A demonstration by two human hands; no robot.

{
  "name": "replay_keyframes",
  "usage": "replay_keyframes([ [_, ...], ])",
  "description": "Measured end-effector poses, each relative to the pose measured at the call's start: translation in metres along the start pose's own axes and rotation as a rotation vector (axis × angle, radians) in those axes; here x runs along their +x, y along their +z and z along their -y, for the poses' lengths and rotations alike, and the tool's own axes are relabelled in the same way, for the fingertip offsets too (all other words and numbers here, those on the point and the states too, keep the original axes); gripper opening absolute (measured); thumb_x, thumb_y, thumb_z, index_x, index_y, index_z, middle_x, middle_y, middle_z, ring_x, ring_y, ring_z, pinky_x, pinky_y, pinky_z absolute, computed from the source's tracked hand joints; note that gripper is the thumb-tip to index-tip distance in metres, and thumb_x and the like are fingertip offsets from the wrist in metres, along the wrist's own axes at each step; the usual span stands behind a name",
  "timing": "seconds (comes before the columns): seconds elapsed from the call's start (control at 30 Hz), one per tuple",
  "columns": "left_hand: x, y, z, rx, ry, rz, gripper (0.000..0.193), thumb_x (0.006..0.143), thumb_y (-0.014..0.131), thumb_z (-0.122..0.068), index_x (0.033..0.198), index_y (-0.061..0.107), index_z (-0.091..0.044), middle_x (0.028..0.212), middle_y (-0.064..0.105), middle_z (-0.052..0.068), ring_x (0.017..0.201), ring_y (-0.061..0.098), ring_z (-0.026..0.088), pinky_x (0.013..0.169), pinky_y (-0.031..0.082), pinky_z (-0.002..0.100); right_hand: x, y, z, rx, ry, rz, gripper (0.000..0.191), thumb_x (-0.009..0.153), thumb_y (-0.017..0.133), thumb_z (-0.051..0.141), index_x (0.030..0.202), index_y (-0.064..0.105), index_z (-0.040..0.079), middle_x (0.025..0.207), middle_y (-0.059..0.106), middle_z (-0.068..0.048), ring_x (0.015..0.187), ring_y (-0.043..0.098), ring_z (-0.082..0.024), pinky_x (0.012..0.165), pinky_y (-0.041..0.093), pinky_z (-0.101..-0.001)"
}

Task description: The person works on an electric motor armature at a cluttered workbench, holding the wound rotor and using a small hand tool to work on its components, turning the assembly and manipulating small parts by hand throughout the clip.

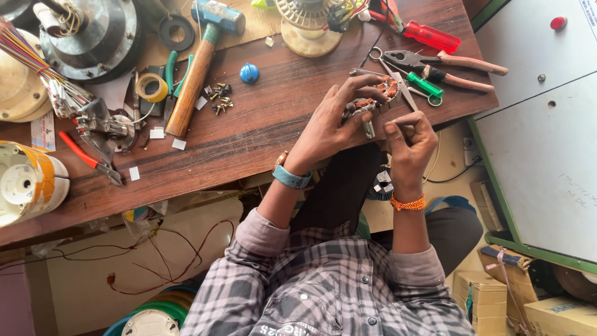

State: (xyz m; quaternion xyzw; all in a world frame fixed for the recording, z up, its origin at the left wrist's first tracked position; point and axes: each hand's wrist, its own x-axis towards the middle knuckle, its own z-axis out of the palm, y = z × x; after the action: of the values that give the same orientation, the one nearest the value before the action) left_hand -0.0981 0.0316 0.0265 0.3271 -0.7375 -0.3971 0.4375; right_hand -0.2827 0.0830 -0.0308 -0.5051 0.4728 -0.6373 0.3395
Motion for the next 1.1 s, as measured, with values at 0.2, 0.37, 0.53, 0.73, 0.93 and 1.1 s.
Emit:
replay_keyframes([
  [0.2,-0.001,0.008,-0.004,0.07,-0.04,-0.072,0.064,0.088,0.08,-0.022,0.145,0.05,-0.02,0.129,0.069,-0.001,0.116,0.061,0.022,0.105,0.053,0.036,-0.008,0.0,-0.02,-0.035,0.036,0.063,0.016,0.101,0.074,0.005,0.098,0.059,0.003,0.08,0.065,0.001,0.071,0.056,0.0,0.063,0.041,-0.0165],
  [0.37,-0.009,0.035,-0.003,0.548,-0.031,-0.297,0.061,0.079,0.087,-0.026,0.134,0.061,-0.022,0.118,0.066,-0.002,0.098,0.053,0.022,0.091,0.046,0.037,-0.015,0.003,-0.039,0.022,0.028,0.07,0.015,0.101,0.074,0.006,0.1,0.058,0.004,0.085,0.066,0.002,0.076,0.057,0.0,0.065,0.042,-0.0168],
  [0.53,-0.02,0.038,0.009,0.61,0.076,-0.381,0.051,0.08,0.085,-0.018,0.128,0.068,-0.023,0.122,0.069,-0.004,0.095,0.051,0.021,0.091,0.046,0.033,-0.004,-0.017,-0.034,-0.162,-0.058,0.071,0.02,0.1,0.077,0.014,0.099,0.061,0.004,0.085,0.066,0.001,0.074,0.06,-0.003,0.065,0.046,-0.0197],
  [0.73,-0.021,0.02,0.02,0.528,0.168,-0.317,0.048,0.082,0.087,-0.018,0.126,0.068,-0.023,0.12,0.071,-0.006,0.096,0.053,0.02,0.091,0.047,0.031,0.015,-0.028,-0.008,-0.41,-0.268,0.1,0.022,0.101,0.081,0.016,0.099,0.064,0.003,0.078,0.067,-0.002,0.065,0.057,-0.007,0.059,0.042,-0.0245],
  [0.93,-0.026,0.015,0.013,0.569,0.232,-0.33,0.042,0.084,0.083,-0.013,0.12,0.063,-0.016,0.13,0.068,-0.003,0.107,0.055,0.023,0.098,0.047,0.035,0.035,-0.016,0.014,-0.47,-0.383,0.263,0.02,0.102,0.082,0.013,0.1,0.065,0.002,0.076,0.068,-0.005,0.066,0.063,-0.01,0.061,0.047,-0.026],
  [1.1,-0.031,0.018,0.009,0.528,0.213,-0.362,0.044,0.082,0.08,-0.01,0.122,0.061,-0.014,0.132,0.062,-0.001,0.112,0.054,0.025,0.101,0.047,0.038,0.048,-0.011,0.022,-0.497,-0.457,0.336,0.019,0.102,0.082,0.009,0.102,0.065,0.001,0.083,0.07,-0.008,0.073,0.069,-0.014,0.066,0.052,-0.0281],
])
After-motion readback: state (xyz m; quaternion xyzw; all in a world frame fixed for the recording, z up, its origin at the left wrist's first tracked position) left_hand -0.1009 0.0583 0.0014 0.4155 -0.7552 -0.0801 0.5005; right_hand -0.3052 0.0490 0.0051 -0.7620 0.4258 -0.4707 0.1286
